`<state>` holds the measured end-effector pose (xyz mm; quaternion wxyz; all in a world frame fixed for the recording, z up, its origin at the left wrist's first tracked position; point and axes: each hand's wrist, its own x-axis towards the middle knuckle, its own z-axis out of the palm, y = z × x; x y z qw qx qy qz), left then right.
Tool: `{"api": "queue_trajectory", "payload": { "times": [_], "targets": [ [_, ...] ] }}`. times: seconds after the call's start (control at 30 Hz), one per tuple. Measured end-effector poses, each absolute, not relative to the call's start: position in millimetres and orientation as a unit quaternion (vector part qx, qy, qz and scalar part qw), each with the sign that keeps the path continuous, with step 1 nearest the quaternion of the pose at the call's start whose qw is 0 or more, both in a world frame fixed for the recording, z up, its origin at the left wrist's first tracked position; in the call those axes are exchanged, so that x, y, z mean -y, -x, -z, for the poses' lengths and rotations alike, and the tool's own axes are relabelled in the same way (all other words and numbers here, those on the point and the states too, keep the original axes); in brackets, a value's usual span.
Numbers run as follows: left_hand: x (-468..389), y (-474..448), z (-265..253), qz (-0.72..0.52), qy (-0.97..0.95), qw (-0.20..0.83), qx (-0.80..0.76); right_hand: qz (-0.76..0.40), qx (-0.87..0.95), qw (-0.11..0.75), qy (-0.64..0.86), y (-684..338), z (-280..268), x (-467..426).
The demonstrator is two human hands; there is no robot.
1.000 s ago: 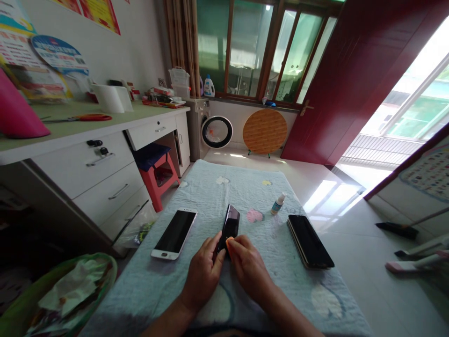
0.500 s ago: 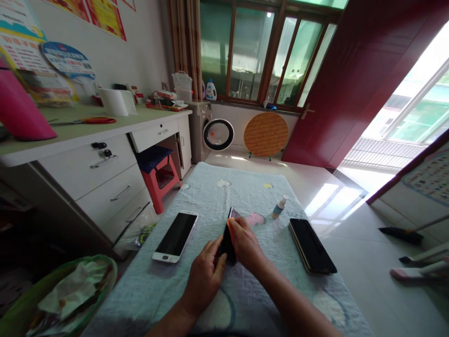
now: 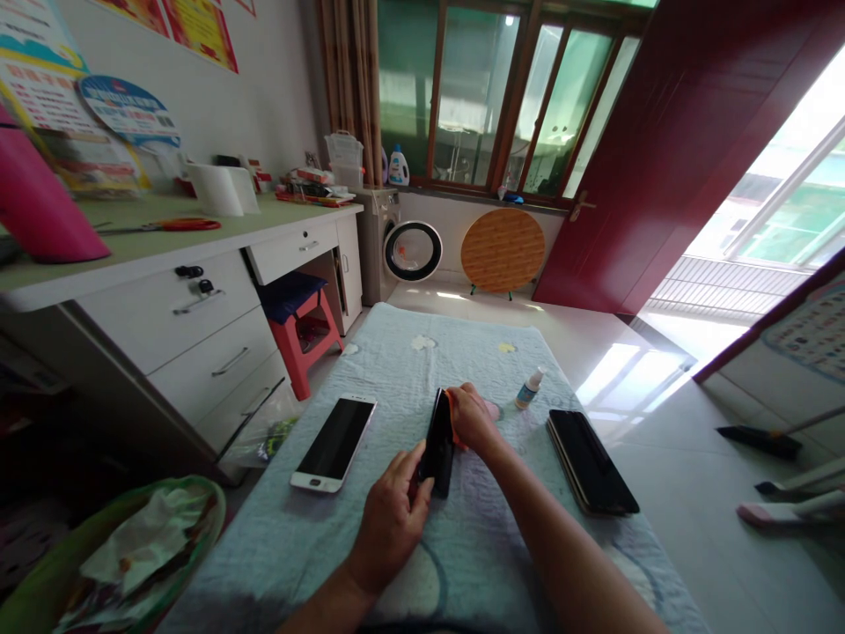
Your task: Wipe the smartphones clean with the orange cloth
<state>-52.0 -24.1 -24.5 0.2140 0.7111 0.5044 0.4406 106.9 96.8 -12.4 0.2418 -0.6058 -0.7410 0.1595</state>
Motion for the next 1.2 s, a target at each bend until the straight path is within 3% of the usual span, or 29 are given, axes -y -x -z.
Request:
{"api": "queue_trajectory", "payload": {
  "times": [0.43, 0.83, 1.2],
  "targets": [
    [26.7, 48.2, 34.5, -0.418, -0.714, 0.2, -0.525, -0.102, 0.733, 0.175, 0.649, -114.4, 13.4, -73.8],
    [27.5, 45.8, 22.0, -0.41, -0.666, 0.331, -0.528, -0.141, 0.737, 0.132, 0.647, -117.3, 10.4, -20.2],
    [21.0, 48.5, 31.5, -0.466, -0.544, 0.476, -0.51, -0.275, 0.704, 0.26, 0.601, -119.8, 2.2, 27.6]
  ]
}}
